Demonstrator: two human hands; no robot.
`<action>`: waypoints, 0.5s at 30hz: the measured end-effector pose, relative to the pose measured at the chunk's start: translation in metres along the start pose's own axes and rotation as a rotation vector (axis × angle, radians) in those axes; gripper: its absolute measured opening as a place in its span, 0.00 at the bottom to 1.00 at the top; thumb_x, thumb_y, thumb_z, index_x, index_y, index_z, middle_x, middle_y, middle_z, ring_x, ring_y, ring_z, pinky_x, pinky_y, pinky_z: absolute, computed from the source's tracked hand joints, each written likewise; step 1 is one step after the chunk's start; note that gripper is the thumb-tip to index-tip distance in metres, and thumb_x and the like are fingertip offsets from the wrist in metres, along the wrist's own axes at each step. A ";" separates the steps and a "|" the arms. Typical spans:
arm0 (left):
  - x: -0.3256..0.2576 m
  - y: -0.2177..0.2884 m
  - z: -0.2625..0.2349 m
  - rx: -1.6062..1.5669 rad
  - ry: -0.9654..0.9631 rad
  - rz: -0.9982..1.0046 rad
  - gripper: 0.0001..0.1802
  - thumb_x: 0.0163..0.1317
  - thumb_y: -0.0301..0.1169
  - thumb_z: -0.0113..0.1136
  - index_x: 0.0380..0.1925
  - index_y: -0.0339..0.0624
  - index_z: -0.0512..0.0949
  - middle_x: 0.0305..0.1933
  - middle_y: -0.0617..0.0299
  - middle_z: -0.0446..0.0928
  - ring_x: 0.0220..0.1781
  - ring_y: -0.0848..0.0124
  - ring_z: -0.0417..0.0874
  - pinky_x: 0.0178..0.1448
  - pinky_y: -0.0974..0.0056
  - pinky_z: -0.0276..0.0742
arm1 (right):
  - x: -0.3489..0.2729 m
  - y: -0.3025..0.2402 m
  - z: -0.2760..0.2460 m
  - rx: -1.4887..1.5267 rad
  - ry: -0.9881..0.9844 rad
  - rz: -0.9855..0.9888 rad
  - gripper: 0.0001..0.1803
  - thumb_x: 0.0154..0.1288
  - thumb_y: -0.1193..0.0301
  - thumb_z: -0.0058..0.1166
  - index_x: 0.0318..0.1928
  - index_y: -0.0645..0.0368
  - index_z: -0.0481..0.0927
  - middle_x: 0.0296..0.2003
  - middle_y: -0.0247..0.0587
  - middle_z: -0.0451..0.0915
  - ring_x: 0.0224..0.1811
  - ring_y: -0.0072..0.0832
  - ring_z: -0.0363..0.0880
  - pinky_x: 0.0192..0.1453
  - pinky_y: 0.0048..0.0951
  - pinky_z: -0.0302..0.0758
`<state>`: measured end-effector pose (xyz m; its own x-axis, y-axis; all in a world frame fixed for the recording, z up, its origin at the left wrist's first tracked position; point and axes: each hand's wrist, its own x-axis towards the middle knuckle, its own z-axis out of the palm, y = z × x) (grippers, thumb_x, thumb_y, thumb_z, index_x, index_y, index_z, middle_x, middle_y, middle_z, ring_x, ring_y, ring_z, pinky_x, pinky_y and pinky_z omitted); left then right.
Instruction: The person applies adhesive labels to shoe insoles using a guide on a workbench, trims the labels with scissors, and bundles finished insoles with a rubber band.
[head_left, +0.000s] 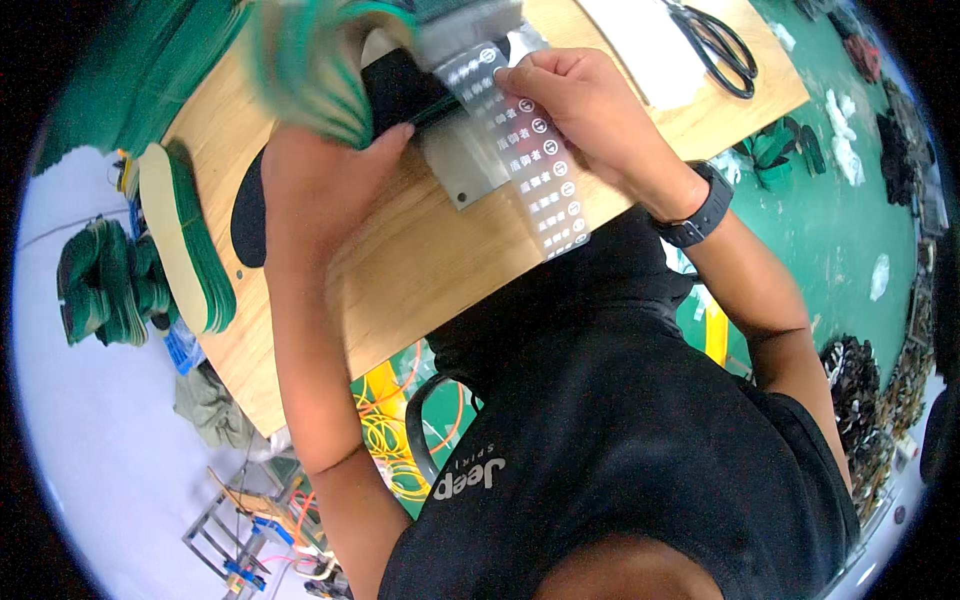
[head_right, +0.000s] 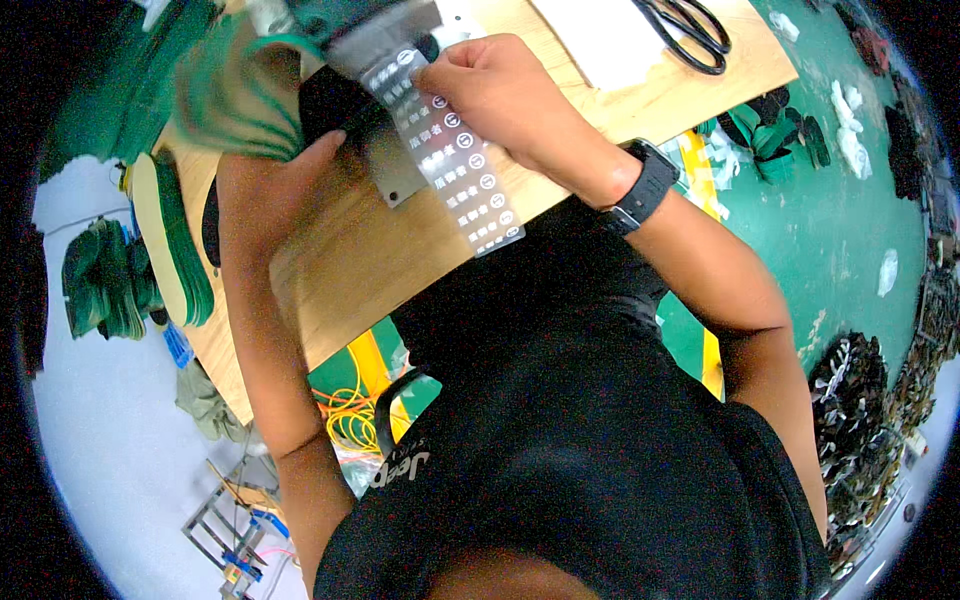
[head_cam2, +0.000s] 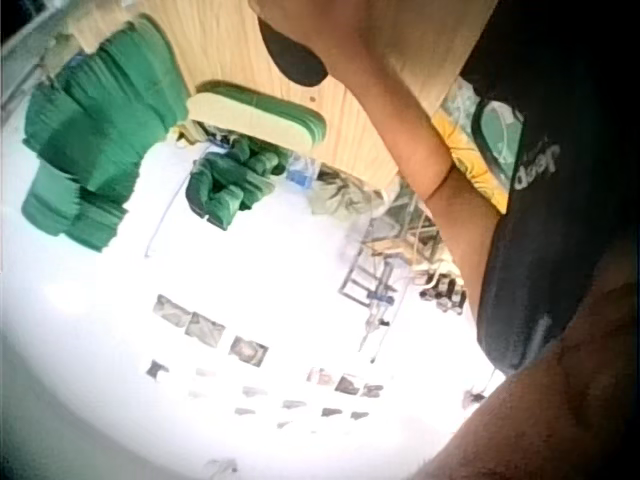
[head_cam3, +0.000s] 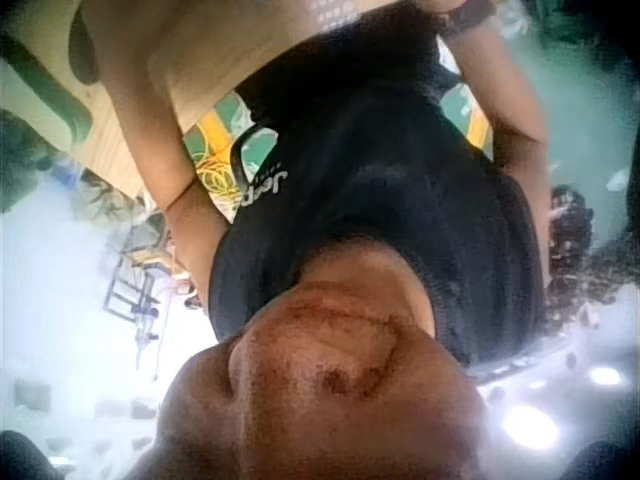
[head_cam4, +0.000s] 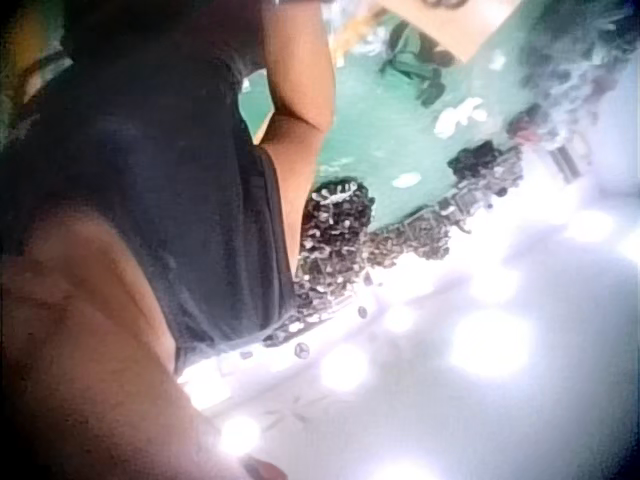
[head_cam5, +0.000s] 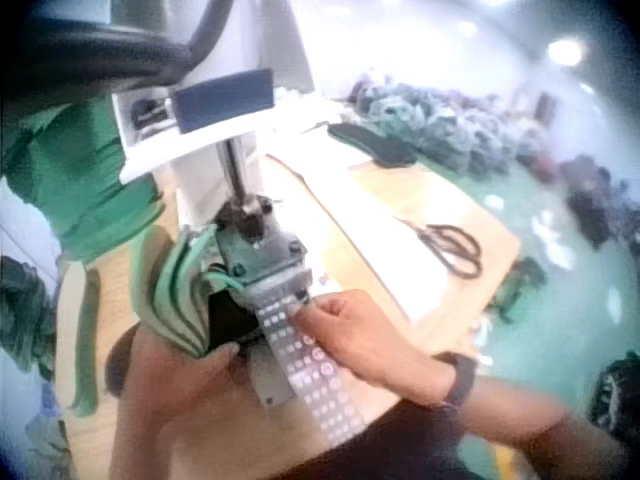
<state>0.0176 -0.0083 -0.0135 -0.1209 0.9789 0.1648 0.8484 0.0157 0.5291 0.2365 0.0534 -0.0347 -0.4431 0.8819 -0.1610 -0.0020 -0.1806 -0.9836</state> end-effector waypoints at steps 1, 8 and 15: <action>0.000 0.001 -0.001 -0.007 0.000 0.005 0.32 0.45 0.37 0.74 0.51 0.38 0.75 0.51 0.52 0.78 0.53 0.61 0.78 0.59 0.60 0.71 | 0.004 0.000 -0.002 -0.004 -0.020 -0.032 0.17 0.64 0.63 0.54 0.23 0.63 0.79 0.17 0.33 0.76 0.17 0.16 0.72 0.19 0.17 0.64; 0.002 0.005 -0.007 -0.188 0.130 -0.017 0.08 0.48 0.29 0.62 0.26 0.36 0.77 0.23 0.55 0.78 0.25 0.66 0.76 0.36 0.65 0.73 | 0.001 -0.004 -0.023 0.435 0.084 0.022 0.10 0.66 0.71 0.52 0.31 0.67 0.77 0.26 0.40 0.79 0.23 0.25 0.80 0.30 0.24 0.80; 0.006 -0.013 -0.010 -0.789 0.462 -0.032 0.07 0.50 0.24 0.59 0.30 0.35 0.77 0.29 0.69 0.76 0.31 0.78 0.73 0.37 0.70 0.71 | 0.015 0.009 -0.005 0.111 0.003 0.066 0.12 0.65 0.70 0.53 0.27 0.64 0.78 0.19 0.37 0.78 0.16 0.19 0.72 0.19 0.19 0.65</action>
<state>0.0011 -0.0043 -0.0108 -0.4765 0.7988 0.3673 0.2630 -0.2692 0.9265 0.2348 0.0669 -0.0459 -0.4425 0.8678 -0.2259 -0.0723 -0.2856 -0.9556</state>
